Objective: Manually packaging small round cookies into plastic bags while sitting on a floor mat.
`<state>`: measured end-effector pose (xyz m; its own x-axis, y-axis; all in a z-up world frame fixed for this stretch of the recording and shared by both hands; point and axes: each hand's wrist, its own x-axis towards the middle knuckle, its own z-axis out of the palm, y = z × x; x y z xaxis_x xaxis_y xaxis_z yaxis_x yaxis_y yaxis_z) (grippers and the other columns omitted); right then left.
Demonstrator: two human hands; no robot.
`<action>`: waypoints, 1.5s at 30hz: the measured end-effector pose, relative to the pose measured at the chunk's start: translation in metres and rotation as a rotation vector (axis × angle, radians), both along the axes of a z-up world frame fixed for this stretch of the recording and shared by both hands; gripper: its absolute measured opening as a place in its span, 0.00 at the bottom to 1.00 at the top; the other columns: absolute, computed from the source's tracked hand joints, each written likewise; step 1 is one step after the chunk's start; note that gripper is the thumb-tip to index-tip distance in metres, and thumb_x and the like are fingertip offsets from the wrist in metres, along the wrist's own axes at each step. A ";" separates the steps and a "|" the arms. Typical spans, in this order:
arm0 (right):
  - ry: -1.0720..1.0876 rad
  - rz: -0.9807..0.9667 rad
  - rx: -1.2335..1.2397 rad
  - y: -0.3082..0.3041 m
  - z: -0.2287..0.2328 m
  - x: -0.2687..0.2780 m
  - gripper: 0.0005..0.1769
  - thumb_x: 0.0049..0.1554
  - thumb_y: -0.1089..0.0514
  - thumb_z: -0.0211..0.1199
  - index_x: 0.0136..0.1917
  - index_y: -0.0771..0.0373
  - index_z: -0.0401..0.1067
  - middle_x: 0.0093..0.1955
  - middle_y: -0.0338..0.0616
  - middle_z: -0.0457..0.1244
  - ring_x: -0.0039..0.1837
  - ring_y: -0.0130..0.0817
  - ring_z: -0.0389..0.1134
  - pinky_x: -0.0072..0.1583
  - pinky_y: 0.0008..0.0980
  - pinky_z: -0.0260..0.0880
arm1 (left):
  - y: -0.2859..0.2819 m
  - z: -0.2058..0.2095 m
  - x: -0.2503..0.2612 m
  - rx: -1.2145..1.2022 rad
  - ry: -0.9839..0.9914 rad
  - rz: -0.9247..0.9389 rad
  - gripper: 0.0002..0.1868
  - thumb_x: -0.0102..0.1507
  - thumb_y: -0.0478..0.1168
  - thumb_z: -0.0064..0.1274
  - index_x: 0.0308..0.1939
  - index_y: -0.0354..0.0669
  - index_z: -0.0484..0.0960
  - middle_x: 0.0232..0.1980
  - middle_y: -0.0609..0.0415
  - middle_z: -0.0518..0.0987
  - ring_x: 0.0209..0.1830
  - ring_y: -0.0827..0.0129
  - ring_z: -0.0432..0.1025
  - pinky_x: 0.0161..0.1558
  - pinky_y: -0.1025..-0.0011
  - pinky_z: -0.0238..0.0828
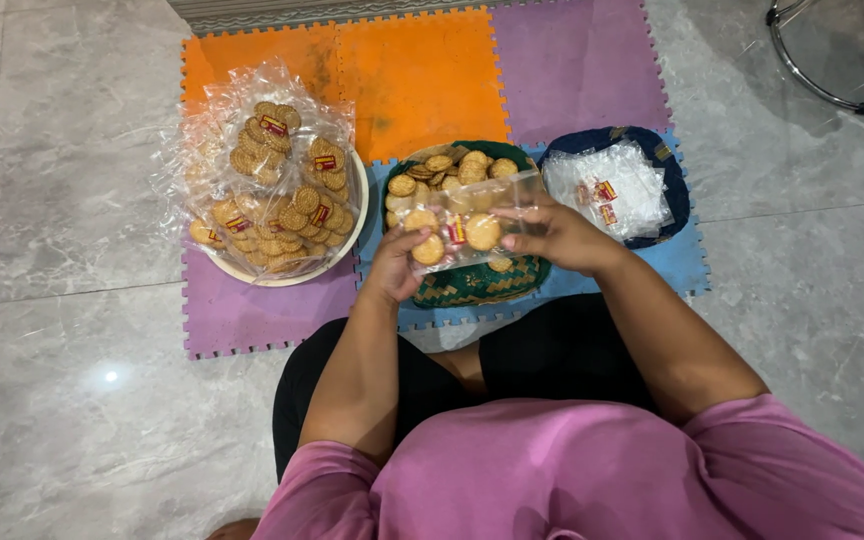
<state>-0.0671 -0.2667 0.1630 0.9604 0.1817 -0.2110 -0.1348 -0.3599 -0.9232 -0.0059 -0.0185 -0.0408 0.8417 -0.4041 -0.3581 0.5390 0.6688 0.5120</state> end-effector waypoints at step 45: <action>0.017 -0.383 0.489 0.013 -0.127 -0.017 0.16 0.55 0.68 0.69 0.58 0.63 0.76 0.37 0.38 0.67 0.35 0.15 0.64 0.37 0.12 0.63 | -0.040 0.067 -0.038 0.111 0.011 0.010 0.26 0.58 0.34 0.67 0.59 0.38 0.75 0.48 0.43 0.84 0.42 0.51 0.82 0.43 0.49 0.84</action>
